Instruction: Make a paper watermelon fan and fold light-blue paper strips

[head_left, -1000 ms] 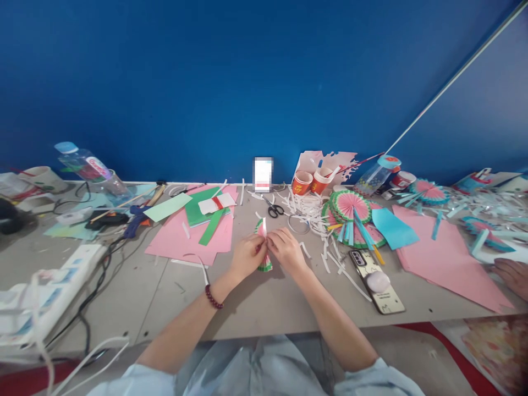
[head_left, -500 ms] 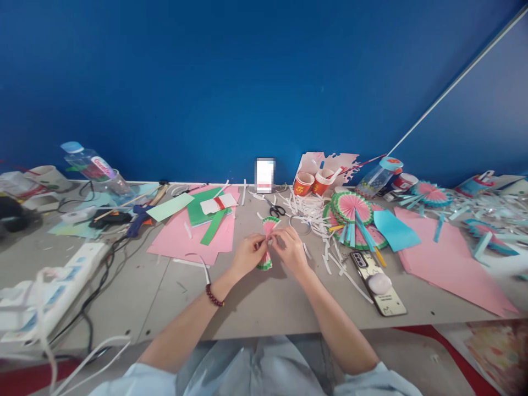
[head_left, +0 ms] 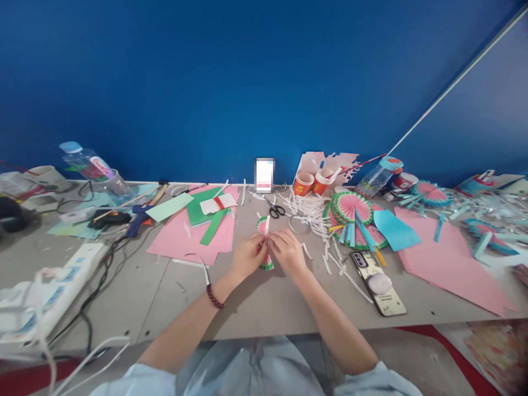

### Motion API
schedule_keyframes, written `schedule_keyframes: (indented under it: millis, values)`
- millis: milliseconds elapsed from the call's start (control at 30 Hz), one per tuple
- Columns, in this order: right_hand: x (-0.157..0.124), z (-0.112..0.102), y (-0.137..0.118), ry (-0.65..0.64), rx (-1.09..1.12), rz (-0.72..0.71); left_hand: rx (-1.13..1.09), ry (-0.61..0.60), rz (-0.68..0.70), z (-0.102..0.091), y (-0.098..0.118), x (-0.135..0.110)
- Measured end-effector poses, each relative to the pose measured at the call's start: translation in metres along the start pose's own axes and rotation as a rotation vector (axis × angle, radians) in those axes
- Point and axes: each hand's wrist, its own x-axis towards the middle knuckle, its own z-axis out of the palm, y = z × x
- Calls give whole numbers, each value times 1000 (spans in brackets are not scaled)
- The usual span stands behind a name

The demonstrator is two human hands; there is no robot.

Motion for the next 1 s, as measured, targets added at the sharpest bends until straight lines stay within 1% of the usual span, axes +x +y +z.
schedule_keyframes:
  millis: [100,200,400,500,633,867,1000]
  values:
    - [-2,2,-3,-5,-51,-33,64,4,23,-1,1,-1]
    - [-1,1,-2,-10,-46,-28,68,-14,37,0,0,-1]
    - [2,-2,2,-5,-31,-44,1,-5,30,3,-3,0]
    - [3,-3,3,5,15,-37,-48,-1,13,3,-4,0]
    - [3,-3,5,3,56,-44,-99,-15,23,1,-4,2]
    - [3,-4,11,-26,95,-92,-120,-15,18,2,-6,2]
    - [3,-4,14,-17,141,-81,-135,-8,12,2,-6,2]
